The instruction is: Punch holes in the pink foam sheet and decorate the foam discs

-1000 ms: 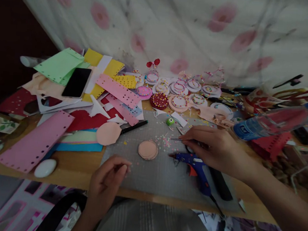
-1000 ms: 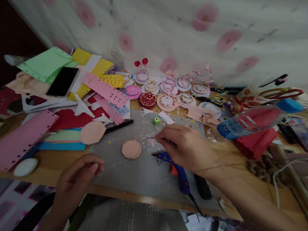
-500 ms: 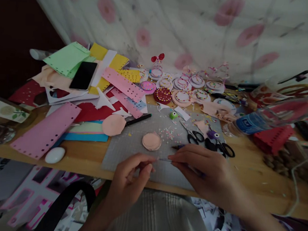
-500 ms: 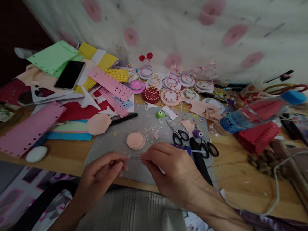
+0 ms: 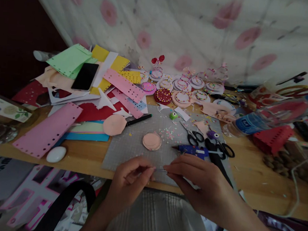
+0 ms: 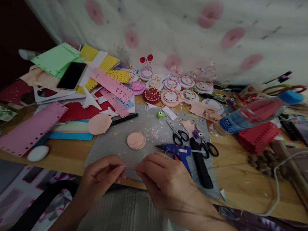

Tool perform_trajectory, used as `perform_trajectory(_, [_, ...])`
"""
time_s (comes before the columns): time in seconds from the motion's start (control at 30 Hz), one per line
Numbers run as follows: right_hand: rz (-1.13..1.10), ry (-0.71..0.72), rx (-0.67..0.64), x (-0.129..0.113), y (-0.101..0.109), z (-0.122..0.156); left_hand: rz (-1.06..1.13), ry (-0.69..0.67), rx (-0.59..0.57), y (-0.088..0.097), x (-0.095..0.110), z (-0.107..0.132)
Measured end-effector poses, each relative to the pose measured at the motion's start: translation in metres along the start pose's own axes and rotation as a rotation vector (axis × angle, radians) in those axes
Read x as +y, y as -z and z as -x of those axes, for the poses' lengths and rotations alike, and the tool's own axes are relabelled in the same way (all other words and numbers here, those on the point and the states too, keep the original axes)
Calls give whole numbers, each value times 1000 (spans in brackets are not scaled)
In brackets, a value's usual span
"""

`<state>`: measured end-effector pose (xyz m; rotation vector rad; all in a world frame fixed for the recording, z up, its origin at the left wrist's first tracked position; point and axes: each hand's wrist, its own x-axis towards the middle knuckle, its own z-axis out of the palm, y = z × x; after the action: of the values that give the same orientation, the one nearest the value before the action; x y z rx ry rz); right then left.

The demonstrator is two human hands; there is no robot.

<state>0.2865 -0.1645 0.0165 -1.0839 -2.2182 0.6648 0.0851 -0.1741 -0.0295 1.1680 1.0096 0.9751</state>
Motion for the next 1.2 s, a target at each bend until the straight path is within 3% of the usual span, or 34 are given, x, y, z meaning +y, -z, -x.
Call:
perform_trajectory(0.17, [-164,-148,-23,2,-12,11,6,22,14,6,-8,5])
perform_trajectory(0.33, [-236,-294,135,2,-28,19,-1,3,60,6,-9,6])
perform_trajectory(0.5, [-287,-360,188,-6,-32,16,18,-42,60,2,-5,2])
perform_trajectory(0.97, [-281,-335,234,-12,-29,10,-45,-50,36,1,-1,0])
perform_trajectory(1.2, [-95,-243,360,-9,-34,13,-91,-35,3,-5,-3,-3])
